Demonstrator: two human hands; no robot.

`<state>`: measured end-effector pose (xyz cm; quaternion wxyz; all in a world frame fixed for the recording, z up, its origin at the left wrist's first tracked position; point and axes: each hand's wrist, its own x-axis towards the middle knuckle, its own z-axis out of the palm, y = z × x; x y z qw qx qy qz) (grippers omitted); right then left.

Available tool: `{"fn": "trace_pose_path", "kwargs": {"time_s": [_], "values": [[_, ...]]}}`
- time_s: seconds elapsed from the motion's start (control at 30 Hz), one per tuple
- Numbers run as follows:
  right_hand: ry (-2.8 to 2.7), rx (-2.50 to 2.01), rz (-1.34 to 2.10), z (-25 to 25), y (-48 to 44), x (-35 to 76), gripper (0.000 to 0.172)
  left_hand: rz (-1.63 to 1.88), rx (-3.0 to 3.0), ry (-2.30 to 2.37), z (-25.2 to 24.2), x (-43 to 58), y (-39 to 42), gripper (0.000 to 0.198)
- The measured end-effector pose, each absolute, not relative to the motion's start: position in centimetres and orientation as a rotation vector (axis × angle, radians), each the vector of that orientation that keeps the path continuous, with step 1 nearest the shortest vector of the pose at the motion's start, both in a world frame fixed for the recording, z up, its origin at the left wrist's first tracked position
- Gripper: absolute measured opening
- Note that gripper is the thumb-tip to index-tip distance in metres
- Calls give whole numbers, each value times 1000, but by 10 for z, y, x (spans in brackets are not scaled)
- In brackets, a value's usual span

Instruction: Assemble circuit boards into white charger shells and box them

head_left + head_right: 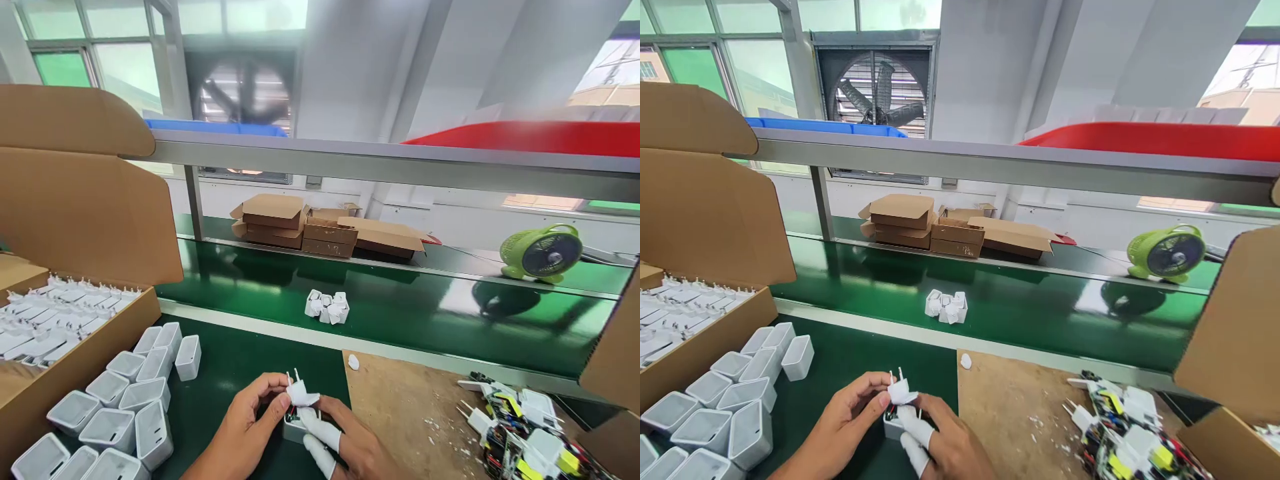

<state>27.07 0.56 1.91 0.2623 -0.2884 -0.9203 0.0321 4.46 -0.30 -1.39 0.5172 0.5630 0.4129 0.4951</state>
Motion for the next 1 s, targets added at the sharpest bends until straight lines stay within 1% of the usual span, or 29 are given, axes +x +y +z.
{"fn": "trace_pose_path", "kwargs": {"time_s": [0.17,0.3,0.4,0.5,0.63,0.7,0.77,0.9,1.0], "values": [[-2475,-777,-23,0,11,273,47,1230,1302,912,-18,57,-7,39],[-2480,-813,-105,-16,14,274,48,1265,1382,1009,-19,63,-11,37],[-2532,-753,-13,-10,16,273,51,1280,1522,1084,-15,63,-13,33],[-2525,-702,91,1,16,269,48,1277,1604,1127,-12,59,-14,31],[-2422,-680,25,16,13,269,47,1347,1586,1235,-11,51,-12,35],[-2391,-741,-25,24,10,271,45,1407,1545,1294,-13,47,-10,37],[-2370,-816,6,29,7,272,45,1456,1515,1335,-14,44,-9,37],[-2445,-816,229,19,6,268,48,1514,1584,1337,-11,39,-9,36],[-2429,-800,281,2,7,264,47,1396,1791,1231,-9,40,-12,35]]}}
